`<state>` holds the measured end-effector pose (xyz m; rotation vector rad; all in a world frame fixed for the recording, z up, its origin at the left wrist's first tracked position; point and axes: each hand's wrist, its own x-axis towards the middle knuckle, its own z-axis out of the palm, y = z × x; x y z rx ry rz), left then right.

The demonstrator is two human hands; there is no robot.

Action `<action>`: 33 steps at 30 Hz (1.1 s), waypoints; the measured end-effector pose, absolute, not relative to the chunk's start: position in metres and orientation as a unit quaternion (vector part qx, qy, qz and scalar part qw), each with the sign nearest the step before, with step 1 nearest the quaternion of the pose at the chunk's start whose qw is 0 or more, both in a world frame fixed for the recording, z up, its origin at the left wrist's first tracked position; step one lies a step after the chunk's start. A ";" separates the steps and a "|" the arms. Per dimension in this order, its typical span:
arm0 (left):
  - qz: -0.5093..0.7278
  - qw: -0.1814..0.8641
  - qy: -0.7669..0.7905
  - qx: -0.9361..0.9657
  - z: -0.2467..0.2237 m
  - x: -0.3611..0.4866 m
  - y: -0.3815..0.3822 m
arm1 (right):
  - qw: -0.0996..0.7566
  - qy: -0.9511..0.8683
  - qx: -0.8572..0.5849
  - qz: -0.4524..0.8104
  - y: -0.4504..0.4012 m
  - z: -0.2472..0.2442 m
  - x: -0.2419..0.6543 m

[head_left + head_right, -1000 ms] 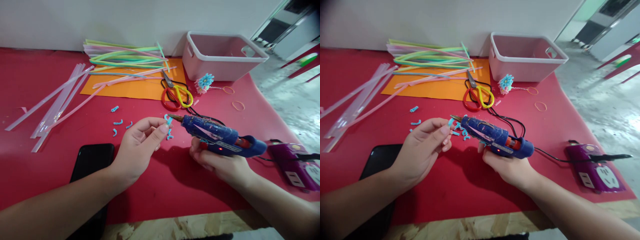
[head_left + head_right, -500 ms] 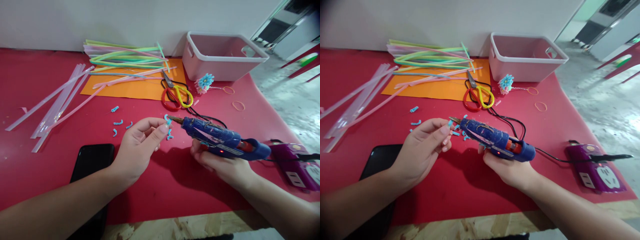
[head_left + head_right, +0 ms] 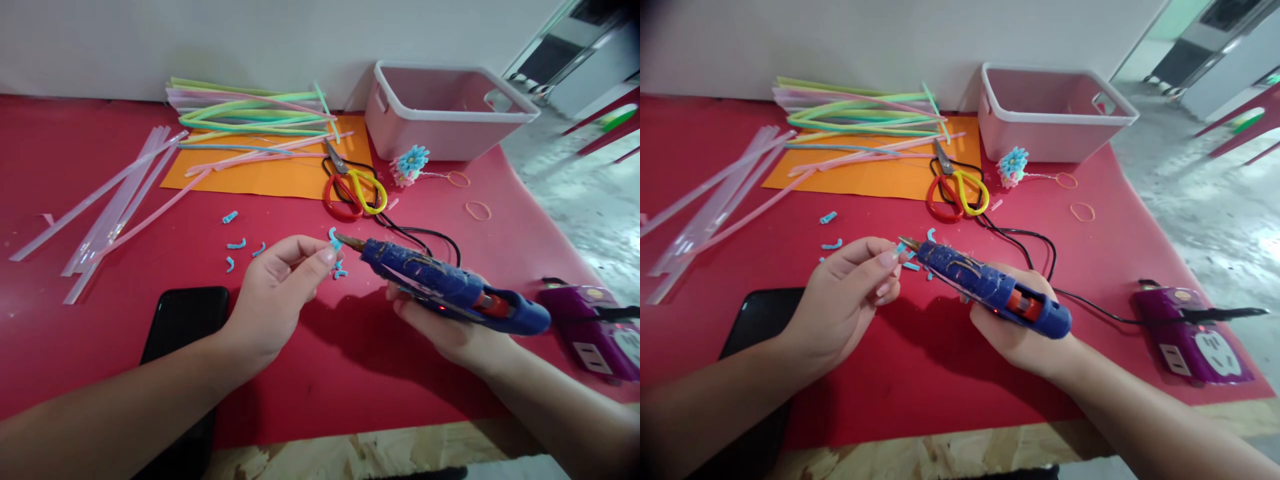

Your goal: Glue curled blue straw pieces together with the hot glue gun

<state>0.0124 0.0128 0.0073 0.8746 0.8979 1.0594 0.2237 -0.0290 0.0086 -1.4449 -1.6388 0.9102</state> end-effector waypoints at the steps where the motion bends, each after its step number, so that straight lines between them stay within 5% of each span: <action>1: 0.469 0.680 0.405 0.391 0.007 0.012 0.013 | 0.373 -0.645 -0.567 0.351 -0.029 0.008 0.225; 33: 0.450 0.688 0.414 0.390 0.010 0.012 0.013 | 0.298 -0.758 -0.542 0.204 -0.030 0.012 0.230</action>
